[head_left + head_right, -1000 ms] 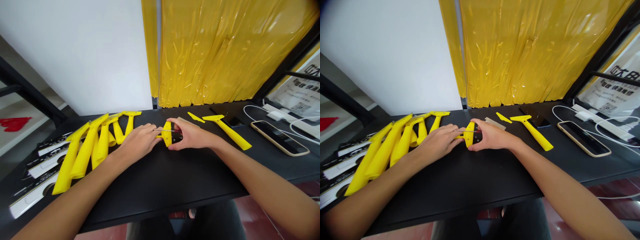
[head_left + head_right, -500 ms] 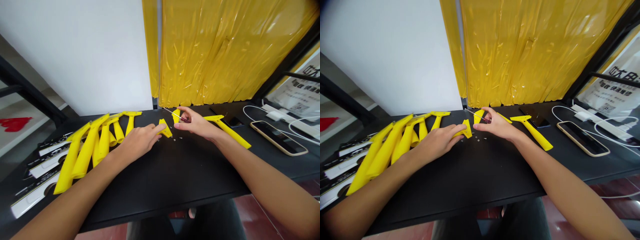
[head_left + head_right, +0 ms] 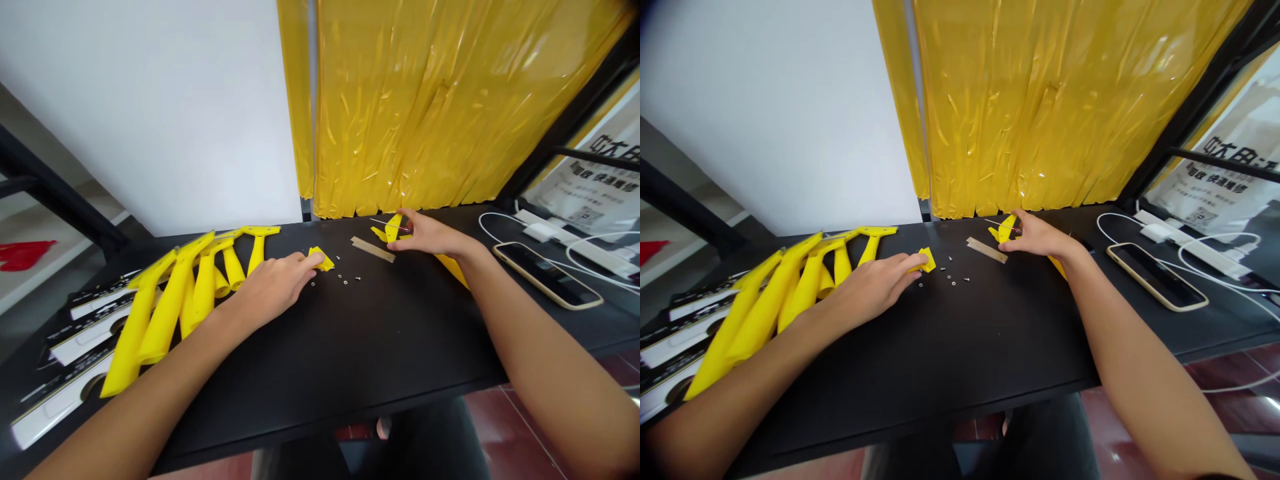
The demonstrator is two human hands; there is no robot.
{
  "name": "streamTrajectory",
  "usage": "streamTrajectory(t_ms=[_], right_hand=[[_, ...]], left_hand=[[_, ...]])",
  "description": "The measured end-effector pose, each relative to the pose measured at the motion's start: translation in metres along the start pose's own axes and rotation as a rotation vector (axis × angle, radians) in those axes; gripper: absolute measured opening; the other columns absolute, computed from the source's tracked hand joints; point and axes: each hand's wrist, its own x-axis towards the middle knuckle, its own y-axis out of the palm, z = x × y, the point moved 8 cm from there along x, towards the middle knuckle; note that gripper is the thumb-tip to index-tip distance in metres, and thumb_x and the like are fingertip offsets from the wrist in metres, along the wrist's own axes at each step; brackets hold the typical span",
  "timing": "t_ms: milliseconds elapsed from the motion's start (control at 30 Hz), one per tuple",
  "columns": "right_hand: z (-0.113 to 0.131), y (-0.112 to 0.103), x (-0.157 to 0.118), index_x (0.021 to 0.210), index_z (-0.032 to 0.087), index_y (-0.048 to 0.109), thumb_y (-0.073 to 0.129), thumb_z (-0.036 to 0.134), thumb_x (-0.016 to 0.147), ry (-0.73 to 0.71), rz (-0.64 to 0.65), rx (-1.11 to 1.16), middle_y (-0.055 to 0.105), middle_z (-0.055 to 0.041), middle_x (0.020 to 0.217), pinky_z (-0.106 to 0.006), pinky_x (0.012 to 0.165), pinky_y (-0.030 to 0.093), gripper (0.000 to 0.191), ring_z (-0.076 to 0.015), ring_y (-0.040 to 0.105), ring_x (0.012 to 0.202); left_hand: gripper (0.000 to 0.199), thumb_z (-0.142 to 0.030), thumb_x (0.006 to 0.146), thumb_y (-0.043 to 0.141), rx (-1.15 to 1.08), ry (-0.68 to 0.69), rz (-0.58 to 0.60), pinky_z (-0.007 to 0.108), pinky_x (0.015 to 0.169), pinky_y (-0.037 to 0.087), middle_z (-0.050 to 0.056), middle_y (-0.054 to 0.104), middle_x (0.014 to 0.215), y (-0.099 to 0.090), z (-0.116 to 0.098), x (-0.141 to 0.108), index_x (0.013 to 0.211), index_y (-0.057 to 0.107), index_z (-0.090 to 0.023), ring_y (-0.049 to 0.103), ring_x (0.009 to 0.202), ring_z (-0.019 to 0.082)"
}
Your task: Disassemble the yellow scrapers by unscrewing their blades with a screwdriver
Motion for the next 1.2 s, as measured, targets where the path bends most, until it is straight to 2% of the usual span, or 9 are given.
streamTrajectory(t_ms=[133, 367, 467, 533, 633, 733, 900, 1033, 1200], right_hand=[[-0.015, 0.015, 0.007, 0.158, 0.02, 0.031, 0.086, 0.044, 0.062, -0.05, 0.166, -0.05, 0.046, -0.0179, 0.15, -0.045, 0.11, 0.047, 0.114, -0.0341, 0.057, 0.128], [-0.009, 0.013, 0.004, 0.154, 0.015, 0.042, 0.076, 0.042, 0.072, -0.07, 0.235, -0.277, 0.061, -0.0177, 0.129, -0.04, 0.097, 0.052, 0.092, -0.0315, 0.066, 0.11], [0.005, -0.003, 0.004, 0.137, 0.015, 0.06, 0.075, 0.046, 0.074, -0.052, 0.058, -0.246, 0.069, -0.0139, 0.114, -0.036, 0.086, 0.052, 0.072, -0.0281, 0.067, 0.099], [0.015, -0.018, 0.001, 0.104, 0.017, 0.073, 0.068, 0.051, 0.081, 0.02, -0.161, -0.182, 0.07, -0.0088, 0.088, -0.033, 0.073, 0.049, 0.042, -0.0231, 0.065, 0.08], [0.037, -0.015, -0.012, 0.059, 0.021, 0.055, 0.049, 0.068, 0.09, 0.127, -0.289, 0.123, 0.043, 0.001, 0.05, -0.029, 0.05, 0.033, 0.056, -0.0127, 0.04, 0.048], [0.079, 0.026, -0.028, 0.06, 0.025, 0.03, 0.033, 0.082, 0.088, 0.064, -0.06, 0.608, 0.024, 0.0066, 0.054, -0.026, 0.041, 0.017, 0.064, -0.0091, 0.018, 0.045], [0.137, 0.094, -0.067, 0.072, 0.023, 0.046, 0.043, 0.079, 0.088, -0.072, 0.309, 0.724, 0.036, 0.0055, 0.061, -0.024, 0.041, 0.02, 0.058, -0.0088, 0.025, 0.047], [0.156, 0.108, -0.078, 0.075, 0.019, 0.06, 0.05, 0.062, 0.095, -0.219, 0.316, 0.601, 0.058, 0.0003, 0.072, -0.026, 0.059, 0.038, 0.049, -0.011, 0.047, 0.063], [0.159, 0.1, -0.081, 0.087, 0.018, 0.068, 0.069, 0.048, 0.086, -0.229, 0.344, 0.574, 0.062, 0.0004, 0.077, -0.027, 0.064, 0.04, 0.03, -0.0132, 0.052, 0.071]], left_hand=[[0.029, -0.032, 0.106, 0.034, 0.0, 0.001, 0.033, 0.031, 0.071, 0.051, 0.006, 0.068, 0.097, 0.003, -0.001, 0.0, 0.128, 0.053, -0.026, 0.07, 0.081, 0.022], [0.032, -0.034, 0.106, 0.037, -0.131, -0.053, 0.016, 0.035, 0.077, 0.051, 0.007, 0.071, 0.104, -0.002, 0.009, 0.0, 0.132, 0.052, -0.027, 0.07, 0.092, 0.025], [0.027, -0.04, 0.104, 0.04, -0.32, -0.204, -0.004, 0.034, 0.067, 0.048, 0.005, 0.072, 0.092, -0.009, 0.022, 0.001, 0.114, 0.058, -0.024, 0.068, 0.08, 0.024], [0.026, -0.044, 0.102, 0.044, -0.61, -0.333, -0.046, 0.031, 0.057, 0.046, 0.005, 0.073, 0.089, -0.011, 0.031, 0.002, 0.1, 0.057, -0.022, 0.064, 0.065, 0.019], [0.022, -0.042, 0.098, 0.054, -1.155, -0.497, -0.165, 0.027, 0.052, 0.047, 0.01, 0.075, 0.102, -0.009, 0.038, 0.001, 0.094, 0.053, -0.02, 0.065, 0.068, 0.017], [0.019, -0.034, 0.092, 0.064, -1.509, -0.655, -0.292, 0.027, 0.059, 0.051, 0.013, 0.077, 0.105, -0.003, 0.042, -0.003, 0.088, 0.053, -0.019, 0.067, 0.078, 0.018], [0.014, -0.024, 0.088, 0.071, -1.782, -0.706, -0.426, 0.029, 0.08, 0.054, 0.011, 0.077, 0.106, 0.006, 0.033, -0.005, 0.088, 0.059, -0.017, 0.07, 0.089, 0.018], [0.017, -0.023, 0.085, 0.074, -1.83, -0.648, -0.417, 0.034, 0.082, 0.056, 0.013, 0.075, 0.112, 0.011, 0.019, -0.001, 0.096, 0.064, -0.014, 0.07, 0.09, 0.02], [0.022, -0.023, 0.084, 0.076, -1.801, -0.644, -0.423, 0.034, 0.077, 0.058, 0.011, 0.074, 0.111, 0.015, 0.016, -0.002, 0.099, 0.062, -0.016, 0.071, 0.09, 0.021]])
